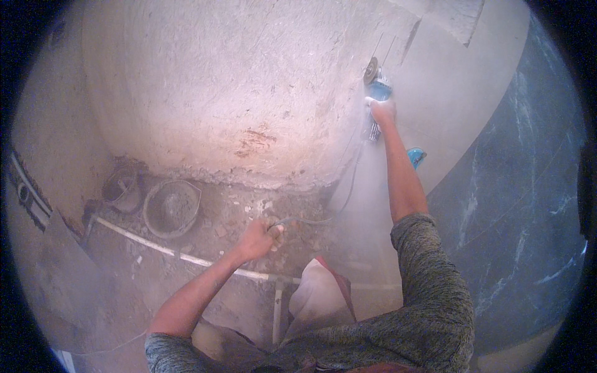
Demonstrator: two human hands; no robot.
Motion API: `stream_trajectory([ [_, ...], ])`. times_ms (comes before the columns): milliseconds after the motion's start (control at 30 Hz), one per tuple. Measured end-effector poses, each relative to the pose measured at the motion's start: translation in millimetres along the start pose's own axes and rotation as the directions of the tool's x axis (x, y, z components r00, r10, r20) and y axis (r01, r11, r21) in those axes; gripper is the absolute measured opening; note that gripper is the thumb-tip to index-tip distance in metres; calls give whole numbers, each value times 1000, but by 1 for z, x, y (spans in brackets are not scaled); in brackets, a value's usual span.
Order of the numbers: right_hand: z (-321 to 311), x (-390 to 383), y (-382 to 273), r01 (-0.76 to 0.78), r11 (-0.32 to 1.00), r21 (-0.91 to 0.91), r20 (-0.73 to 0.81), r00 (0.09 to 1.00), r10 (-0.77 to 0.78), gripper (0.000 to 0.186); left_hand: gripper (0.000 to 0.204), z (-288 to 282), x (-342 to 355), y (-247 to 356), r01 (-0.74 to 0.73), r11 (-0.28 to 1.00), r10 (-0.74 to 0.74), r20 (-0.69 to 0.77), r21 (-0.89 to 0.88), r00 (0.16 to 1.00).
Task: The person uses an angle grinder to cut a straight vertical line into a wall tile inside a room under renovation.
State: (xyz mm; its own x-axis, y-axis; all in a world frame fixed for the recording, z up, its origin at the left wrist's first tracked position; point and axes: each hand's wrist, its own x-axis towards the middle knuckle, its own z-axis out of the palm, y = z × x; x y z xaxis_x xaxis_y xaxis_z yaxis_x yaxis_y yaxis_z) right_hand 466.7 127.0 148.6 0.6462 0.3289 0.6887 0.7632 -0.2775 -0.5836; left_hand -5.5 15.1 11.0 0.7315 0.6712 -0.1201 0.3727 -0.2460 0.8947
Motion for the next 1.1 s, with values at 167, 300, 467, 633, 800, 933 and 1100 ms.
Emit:
stream_trajectory([
  [167, 4, -7, 1, -8, 997, 81, 15, 1000, 7, 44, 27, 1, 1, -4, -4, 1000, 4, -9, -9, 1000],
  [300, -3, -21, -8, -50, 995, 82, 47, 998, 46, 47, 26, 0, -2, -2, -15, 999, 15, -18, -41, 1000],
  [467, -7, -32, -17, -106, 993, 55, 73, 992, 102, 46, 27, 1, 0, -1, 1, 1000, -1, -31, 6, 1000],
  [633, 0, -30, 0, -63, 990, 127, 70, 996, 54, 44, 28, 2, 1, -3, 16, 999, -17, -21, -29, 1000],
  [800, 4, -34, 4, -84, 992, 96, 74, 994, 77, 44, 28, 2, 0, -2, 26, 999, -27, -22, -22, 999],
  [933, 4, -44, -4, -101, 992, 71, 62, 993, 96, 48, 27, 0, 0, -3, 23, 1000, -23, -26, 12, 999],
  [1100, 3, -42, 8, -138, 989, 46, 109, 985, 133, 49, 26, 0, 0, 2, 8, 1000, -8, -19, -2, 1000],
])
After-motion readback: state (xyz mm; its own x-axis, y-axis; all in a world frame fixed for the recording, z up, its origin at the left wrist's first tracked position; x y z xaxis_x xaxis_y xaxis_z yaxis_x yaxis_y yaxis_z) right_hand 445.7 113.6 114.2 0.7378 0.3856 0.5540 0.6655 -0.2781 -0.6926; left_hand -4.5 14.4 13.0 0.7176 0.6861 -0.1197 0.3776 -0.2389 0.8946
